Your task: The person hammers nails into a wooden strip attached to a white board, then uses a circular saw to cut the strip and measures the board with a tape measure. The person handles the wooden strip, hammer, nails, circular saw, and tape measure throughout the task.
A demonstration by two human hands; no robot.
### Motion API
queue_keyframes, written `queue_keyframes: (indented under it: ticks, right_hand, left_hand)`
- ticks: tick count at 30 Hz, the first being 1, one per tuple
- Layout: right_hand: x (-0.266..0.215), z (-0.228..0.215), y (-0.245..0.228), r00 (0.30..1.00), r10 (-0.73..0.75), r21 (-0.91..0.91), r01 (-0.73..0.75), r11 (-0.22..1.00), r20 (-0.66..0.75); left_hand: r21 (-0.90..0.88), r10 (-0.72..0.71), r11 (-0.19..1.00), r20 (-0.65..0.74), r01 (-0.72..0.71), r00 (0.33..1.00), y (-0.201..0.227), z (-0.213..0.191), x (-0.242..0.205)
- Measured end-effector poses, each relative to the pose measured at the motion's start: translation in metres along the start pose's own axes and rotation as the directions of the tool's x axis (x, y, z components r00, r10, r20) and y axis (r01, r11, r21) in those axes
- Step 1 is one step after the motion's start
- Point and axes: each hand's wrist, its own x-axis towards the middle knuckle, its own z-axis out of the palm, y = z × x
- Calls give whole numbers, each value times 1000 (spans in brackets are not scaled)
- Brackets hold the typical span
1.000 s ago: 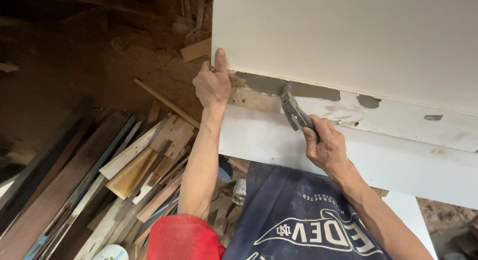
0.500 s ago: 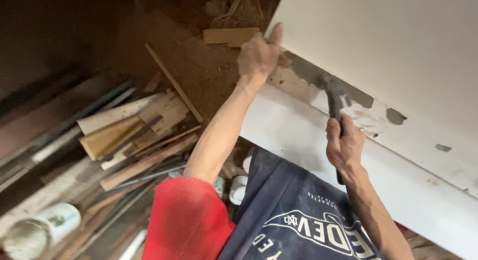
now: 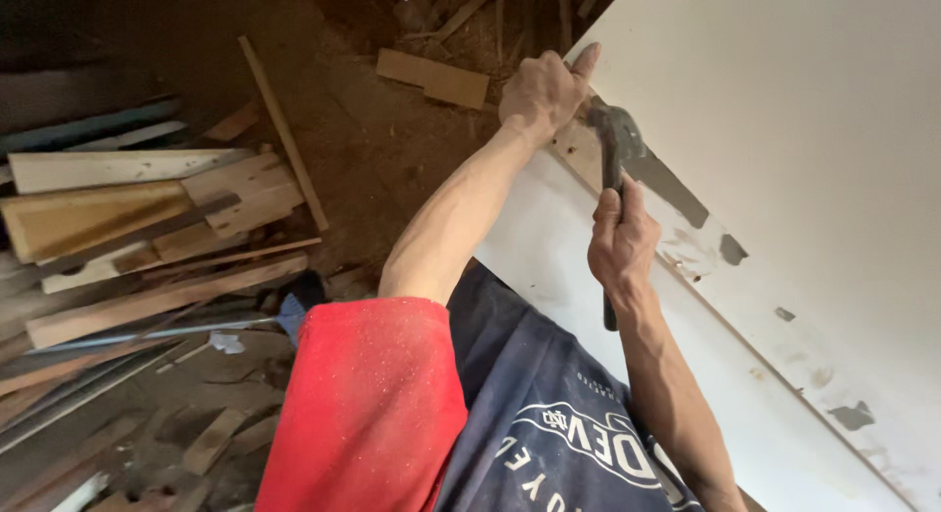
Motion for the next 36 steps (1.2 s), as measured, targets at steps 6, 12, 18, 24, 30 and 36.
queue_keyframes:
  ticks: [6, 12, 18, 24, 30, 36]
  right_hand:
    - [-13, 1, 4, 977, -128, 126, 150, 981, -171]
    - [-2, 3, 10, 985, -146, -130, 134, 982, -93]
    - [-12, -2, 15, 887, -372, -74, 366, 927, -273]
    - [5, 4, 19, 984, -35, -49, 27, 998, -175]
    - [-16, 8, 17, 962, -234, -66, 226, 972, -142]
    - [-30, 16, 28, 981, -100, -35, 95, 995, -165]
  left_hand:
    - [-2, -12, 1000, 23, 12, 1000, -1, -2, 2]
    - [-70, 74, 995, 15, -73, 997, -1, -3, 6]
    - [-74, -5, 997, 67, 10, 998, -4, 5, 7]
    - [2, 51, 999, -15, -51, 999, 2, -6, 4]
    - [12, -14, 1000, 19, 14, 1000, 9, -16, -5]
    - [31, -9, 1000, 55, 7, 998, 9, -22, -11]
